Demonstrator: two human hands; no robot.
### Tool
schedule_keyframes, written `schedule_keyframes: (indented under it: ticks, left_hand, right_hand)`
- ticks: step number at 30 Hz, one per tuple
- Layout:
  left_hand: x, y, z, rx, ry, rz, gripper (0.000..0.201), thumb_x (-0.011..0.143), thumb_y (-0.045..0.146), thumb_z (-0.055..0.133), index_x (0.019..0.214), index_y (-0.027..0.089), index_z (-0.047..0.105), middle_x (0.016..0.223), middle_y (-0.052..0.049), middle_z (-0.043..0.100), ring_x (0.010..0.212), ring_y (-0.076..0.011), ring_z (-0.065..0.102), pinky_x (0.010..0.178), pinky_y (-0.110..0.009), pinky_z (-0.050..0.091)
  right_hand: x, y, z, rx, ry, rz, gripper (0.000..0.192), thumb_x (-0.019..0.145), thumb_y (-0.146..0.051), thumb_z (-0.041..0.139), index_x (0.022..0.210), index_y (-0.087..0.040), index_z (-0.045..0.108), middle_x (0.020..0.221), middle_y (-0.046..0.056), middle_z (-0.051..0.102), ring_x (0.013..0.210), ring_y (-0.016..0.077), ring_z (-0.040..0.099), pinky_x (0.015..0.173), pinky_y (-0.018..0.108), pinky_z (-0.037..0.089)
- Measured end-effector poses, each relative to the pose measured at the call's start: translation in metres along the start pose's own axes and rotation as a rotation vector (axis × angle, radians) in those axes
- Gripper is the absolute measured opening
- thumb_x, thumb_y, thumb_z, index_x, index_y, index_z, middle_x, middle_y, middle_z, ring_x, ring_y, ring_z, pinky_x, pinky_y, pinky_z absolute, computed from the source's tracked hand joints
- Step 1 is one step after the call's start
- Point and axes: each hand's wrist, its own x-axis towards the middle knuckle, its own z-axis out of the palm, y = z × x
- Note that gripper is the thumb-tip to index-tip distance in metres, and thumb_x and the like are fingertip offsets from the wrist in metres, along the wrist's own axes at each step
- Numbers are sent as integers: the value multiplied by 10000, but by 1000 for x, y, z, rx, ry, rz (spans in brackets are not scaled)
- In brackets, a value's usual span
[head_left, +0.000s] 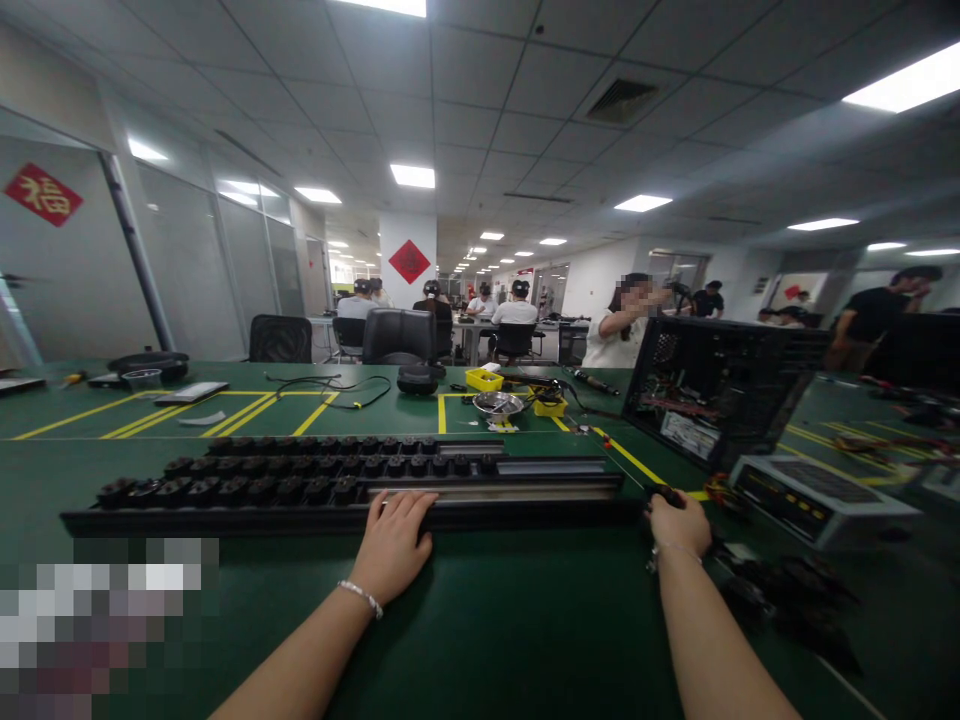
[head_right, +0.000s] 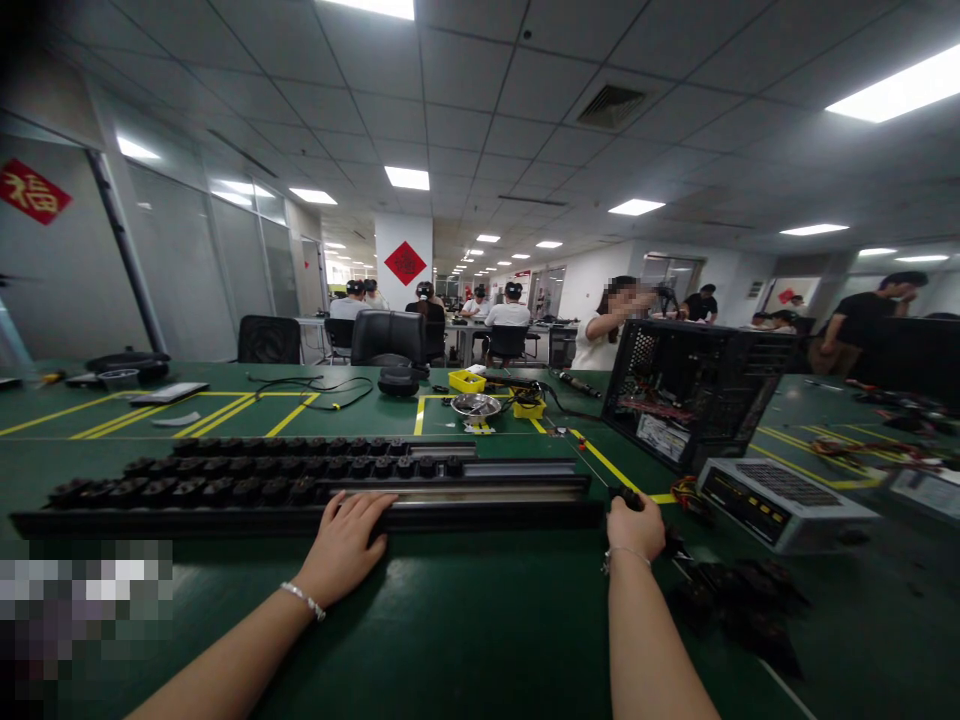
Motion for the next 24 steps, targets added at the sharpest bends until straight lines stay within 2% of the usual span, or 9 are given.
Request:
schedule_keyframes:
  ticks: [3,5,12,16,24]
  left_hand:
    - [0,0,1,-1,-1,3,475,745,198,465,1211,295,478,1225,-12,566,1167,-200,453,1073,-461,159]
    - [0,-1,1,-4,-5,3,481,749,201,463,1220,296,469,1229,-10,563,1171,-197,448,1076,-461,152]
    - [0,-2,1,-6,-20,-1,495,747,202,473,1233,297,464,1234,-14,560,1176,-198,443,1081,-461,142]
    - [-1,-2,0,-9,-13,3,491,749,203,471,1229,305,464,1227,-6,565,1172,-197,448,1078,-461,149]
    - [0,1,-3,-16,-5,12,501,735,190,482,1226,290,471,1211,-19,574,1153,-198,461,1069,-450,170]
  right_hand:
    - [4,5,-3,-14,14,156,469,651,-312,546,1093,-157,583,993,153,630,869,307,588,785,430,460]
    - [5,5,-6,-21,9,188,505,625,-305,565,1110,-165,582,1031,159,620,901,325,579,792,440,456]
    - [7,6,-18,-110,7,205,538,600,-278,569,1129,-185,589,1066,189,574,954,352,556,754,450,457]
    - [6,9,-21,-199,2,194,550,601,-250,534,1149,-253,575,1157,190,505,1031,399,475,732,509,428]
    - [0,13,-19,-241,123,197,466,597,-210,497,1048,-222,610,1229,195,431,1113,406,353,770,571,369]
